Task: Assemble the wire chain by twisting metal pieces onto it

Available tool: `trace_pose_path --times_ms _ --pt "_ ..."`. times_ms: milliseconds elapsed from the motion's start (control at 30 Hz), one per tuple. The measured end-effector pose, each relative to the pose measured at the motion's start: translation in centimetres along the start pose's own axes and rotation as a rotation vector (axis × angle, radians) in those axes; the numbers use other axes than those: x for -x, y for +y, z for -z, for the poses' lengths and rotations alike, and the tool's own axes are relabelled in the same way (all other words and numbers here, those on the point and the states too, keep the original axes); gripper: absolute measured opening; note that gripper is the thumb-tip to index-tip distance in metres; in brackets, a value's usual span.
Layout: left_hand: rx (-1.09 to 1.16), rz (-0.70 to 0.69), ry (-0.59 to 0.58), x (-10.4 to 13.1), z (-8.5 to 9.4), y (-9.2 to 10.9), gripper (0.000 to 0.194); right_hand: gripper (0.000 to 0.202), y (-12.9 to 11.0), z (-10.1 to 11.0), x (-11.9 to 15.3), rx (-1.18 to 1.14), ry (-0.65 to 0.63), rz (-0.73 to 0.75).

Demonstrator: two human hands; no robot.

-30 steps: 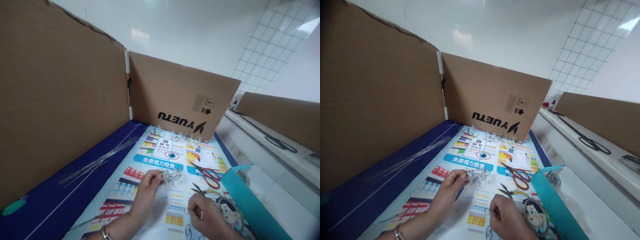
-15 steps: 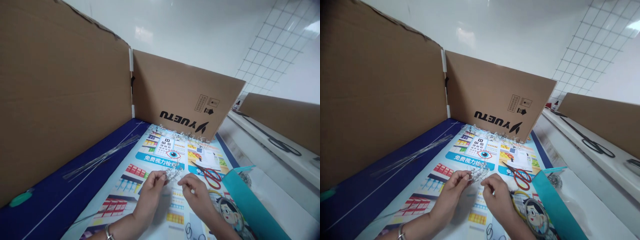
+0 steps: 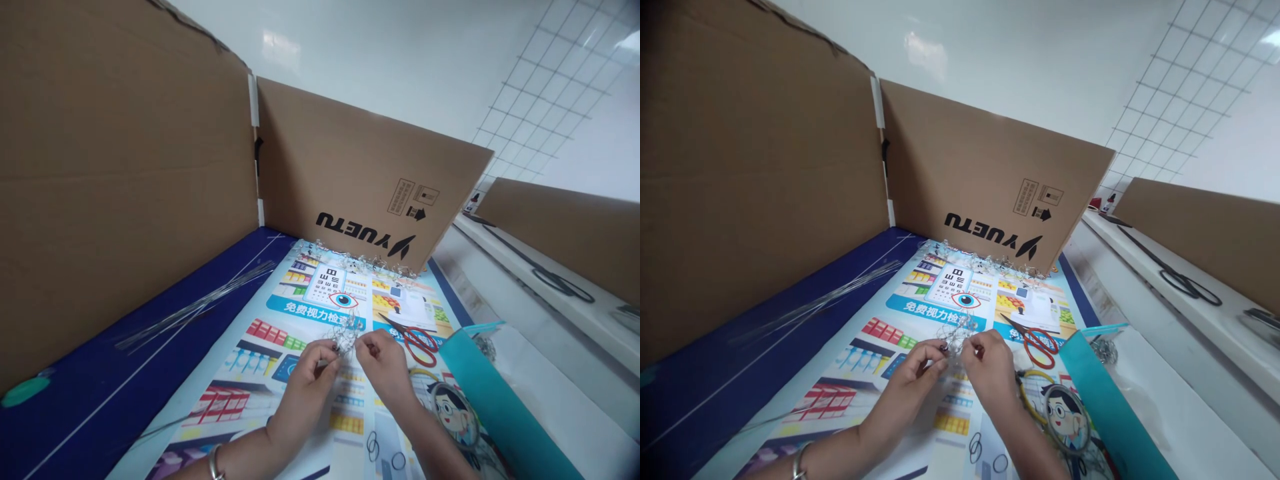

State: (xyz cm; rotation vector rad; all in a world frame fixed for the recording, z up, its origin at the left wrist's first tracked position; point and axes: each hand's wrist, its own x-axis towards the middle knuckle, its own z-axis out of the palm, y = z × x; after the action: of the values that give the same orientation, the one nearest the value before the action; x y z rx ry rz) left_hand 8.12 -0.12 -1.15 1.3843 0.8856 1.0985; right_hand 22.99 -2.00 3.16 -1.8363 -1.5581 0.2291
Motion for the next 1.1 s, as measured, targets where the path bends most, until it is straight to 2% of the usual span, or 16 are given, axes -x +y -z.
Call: trace_pose_path --times_ms 167,400,467,600,667,767,867,1100 --pt "-0.036 -0.006 -0.024 0.1 0.2 0.3 0.011 0.016 0.7 -0.2 0.3 -0.037 0.014 0.045" --pt "-0.125 -0.009 0.011 0.3 0.4 1.3 0.007 0.020 0.7 -0.5 0.9 -0.053 0.005 0.086" --pt "-0.192 -0.082 0.013 0.1 0.7 1.6 0.008 0.020 0.5 -0.5 1.0 -0.048 0.005 0.099" --pt "-0.447 -0.457 -0.116 -1.5 1.6 2.4 0.021 0.020 0.2 -0.6 1.2 -0.048 0.016 0.146" --pt "-0.639 -0.573 -0.170 -2.6 1.9 2.8 0.026 0.020 0.1 -0.6 1.3 -0.059 0.016 0.169" --pt "-0.919 -0.626 -0.178 -3.8 2.3 3.4 0.026 0.018 0.1 -0.8 1.4 -0.077 0.011 0.208" --pt "-1.096 -0.643 -0.191 -4.3 2.6 4.2 0.024 0.015 0.1 -0.8 1.5 -0.085 0.007 0.255" --pt "-1.218 -0.629 -0.221 -4.5 2.5 5.9 0.020 0.016 0.3 -0.8 1.7 -0.038 -0.009 0.346"
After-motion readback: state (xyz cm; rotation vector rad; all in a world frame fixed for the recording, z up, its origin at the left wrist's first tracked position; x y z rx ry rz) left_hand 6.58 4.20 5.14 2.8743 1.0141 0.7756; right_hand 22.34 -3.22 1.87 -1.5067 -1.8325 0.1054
